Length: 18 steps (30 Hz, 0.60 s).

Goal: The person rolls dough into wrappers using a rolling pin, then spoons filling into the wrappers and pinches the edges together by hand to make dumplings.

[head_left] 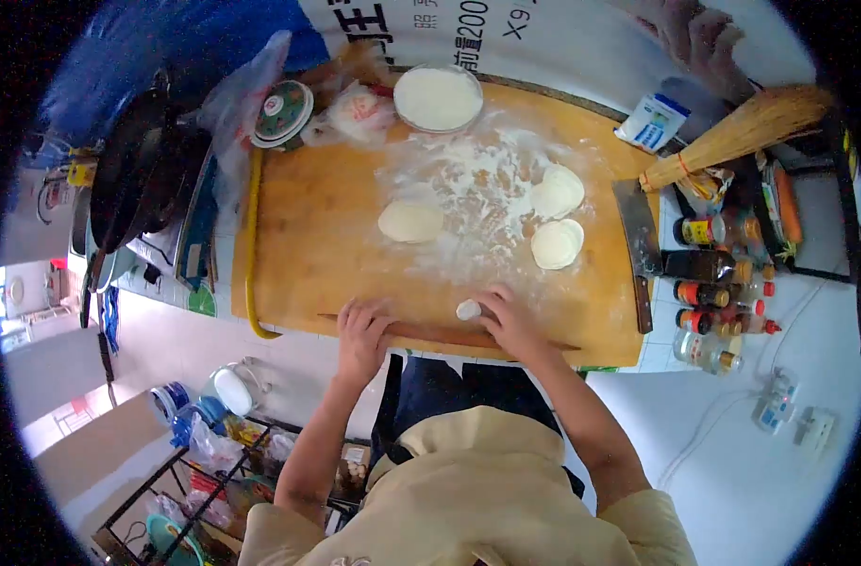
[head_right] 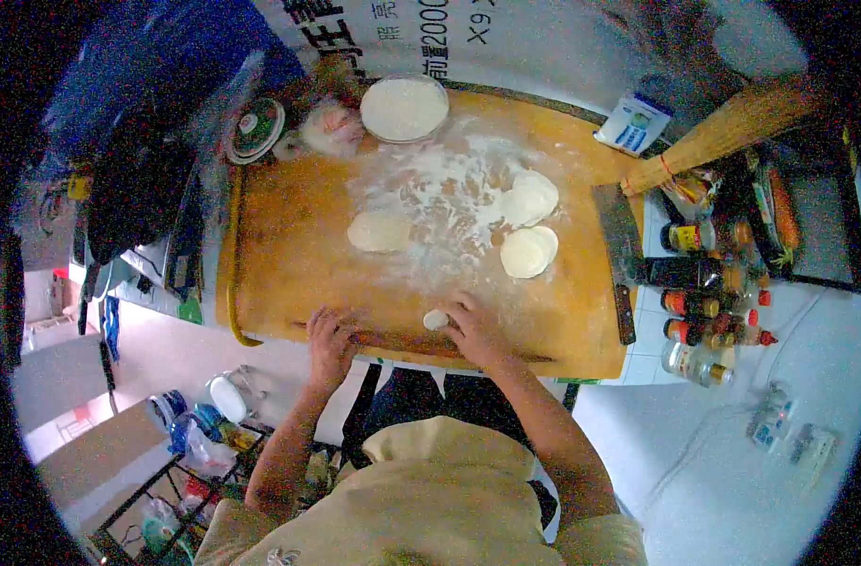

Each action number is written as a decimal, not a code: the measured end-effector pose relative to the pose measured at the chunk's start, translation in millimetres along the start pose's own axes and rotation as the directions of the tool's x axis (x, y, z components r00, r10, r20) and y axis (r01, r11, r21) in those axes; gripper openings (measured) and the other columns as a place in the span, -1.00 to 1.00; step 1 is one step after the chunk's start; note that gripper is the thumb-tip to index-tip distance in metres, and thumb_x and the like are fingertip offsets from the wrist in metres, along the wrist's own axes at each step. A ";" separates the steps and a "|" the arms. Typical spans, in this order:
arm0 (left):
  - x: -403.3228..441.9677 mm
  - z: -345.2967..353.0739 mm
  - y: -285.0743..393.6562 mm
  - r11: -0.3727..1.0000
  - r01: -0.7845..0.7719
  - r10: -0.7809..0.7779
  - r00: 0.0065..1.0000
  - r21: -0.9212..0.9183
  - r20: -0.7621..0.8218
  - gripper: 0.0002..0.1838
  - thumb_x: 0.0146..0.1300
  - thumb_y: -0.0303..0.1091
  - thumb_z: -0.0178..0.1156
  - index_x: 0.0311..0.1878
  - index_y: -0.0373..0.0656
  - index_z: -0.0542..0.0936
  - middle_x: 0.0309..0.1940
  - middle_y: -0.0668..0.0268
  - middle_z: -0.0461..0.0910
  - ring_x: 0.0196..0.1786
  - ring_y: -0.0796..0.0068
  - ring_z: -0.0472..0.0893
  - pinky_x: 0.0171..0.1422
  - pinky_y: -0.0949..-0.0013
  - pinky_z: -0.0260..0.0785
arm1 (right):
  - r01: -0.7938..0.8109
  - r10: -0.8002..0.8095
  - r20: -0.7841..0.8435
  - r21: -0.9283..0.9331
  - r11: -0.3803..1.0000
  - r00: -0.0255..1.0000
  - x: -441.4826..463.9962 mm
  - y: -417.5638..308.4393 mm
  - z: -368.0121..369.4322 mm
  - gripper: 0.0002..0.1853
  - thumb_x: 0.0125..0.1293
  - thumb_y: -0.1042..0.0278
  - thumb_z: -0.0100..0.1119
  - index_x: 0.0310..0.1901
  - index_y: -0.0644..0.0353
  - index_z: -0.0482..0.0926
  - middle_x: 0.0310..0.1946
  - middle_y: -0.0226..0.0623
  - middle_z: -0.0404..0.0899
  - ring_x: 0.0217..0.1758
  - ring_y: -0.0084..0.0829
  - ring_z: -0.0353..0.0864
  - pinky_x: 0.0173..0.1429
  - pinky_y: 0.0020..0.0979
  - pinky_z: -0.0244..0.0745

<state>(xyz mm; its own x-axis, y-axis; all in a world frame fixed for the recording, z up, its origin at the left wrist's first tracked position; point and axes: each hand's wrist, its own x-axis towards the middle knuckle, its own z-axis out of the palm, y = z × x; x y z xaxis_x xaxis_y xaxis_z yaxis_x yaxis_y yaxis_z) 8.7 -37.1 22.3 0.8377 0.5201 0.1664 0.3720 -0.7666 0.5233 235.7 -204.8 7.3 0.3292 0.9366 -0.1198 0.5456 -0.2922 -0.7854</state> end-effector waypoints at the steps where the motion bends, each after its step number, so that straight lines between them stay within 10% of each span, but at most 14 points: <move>1: 1.0 -0.6 -3.6 1.000 0.001 -0.001 1.000 -0.007 -0.001 -0.75 -0.10 -0.52 0.21 -0.26 -0.10 0.59 -0.08 0.21 0.49 0.07 0.14 0.43 0.35 -0.02 0.10 | 0.002 0.001 -0.123 0.021 1.000 0.992 -8.0 0.2 -0.7 -0.66 0.12 0.50 0.19 -0.02 0.16 0.52 -0.06 -0.15 0.43 -0.01 -0.10 0.45 0.06 -0.26 0.40; 7: 21.3 5.2 -27.1 0.998 0.035 -0.038 0.998 0.048 0.047 -0.62 -0.03 -0.39 0.27 -0.06 -0.13 0.54 0.19 0.07 0.37 0.27 0.02 0.31 0.41 0.00 0.03 | -0.147 0.061 -0.158 -0.624 0.767 0.986 -36.6 17.7 -20.8 -0.49 0.29 0.21 0.09 0.28 0.00 0.31 0.35 -0.13 0.15 0.38 -0.05 0.16 0.34 0.04 0.13; 13: 14.5 -7.7 -19.9 0.965 -0.097 -0.011 0.914 0.243 0.407 -0.13 0.04 -0.06 0.30 0.34 -0.29 0.16 0.40 0.02 0.07 0.46 0.06 0.03 0.49 0.07 -0.09 | -0.115 0.117 -0.022 -0.421 0.900 0.993 -42.9 16.7 -28.3 -0.36 0.18 0.27 0.14 0.30 0.18 0.21 0.40 -0.08 0.03 0.45 0.00 -0.02 0.42 0.10 -0.12; 18: 30.0 10.6 -44.9 0.972 -0.075 -0.010 0.933 0.222 0.361 -0.10 0.10 -0.02 0.23 0.39 -0.27 0.08 0.43 0.03 0.01 0.48 0.07 -0.01 0.50 0.08 -0.12 | -0.086 0.048 -0.093 -0.462 0.883 0.994 -28.3 25.1 -28.5 -0.25 0.15 0.22 0.18 0.35 0.19 0.12 0.42 -0.10 0.01 0.45 0.01 0.00 0.44 0.09 -0.15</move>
<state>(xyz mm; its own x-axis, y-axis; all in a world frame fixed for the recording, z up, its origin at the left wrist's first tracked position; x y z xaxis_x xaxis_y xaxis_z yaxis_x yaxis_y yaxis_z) 21.4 8.9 -5.1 0.9217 0.3571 -0.1517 0.3875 -0.8680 0.3106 262.1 -244.2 8.2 0.4257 0.8993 -0.1005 0.8093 -0.4280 -0.4022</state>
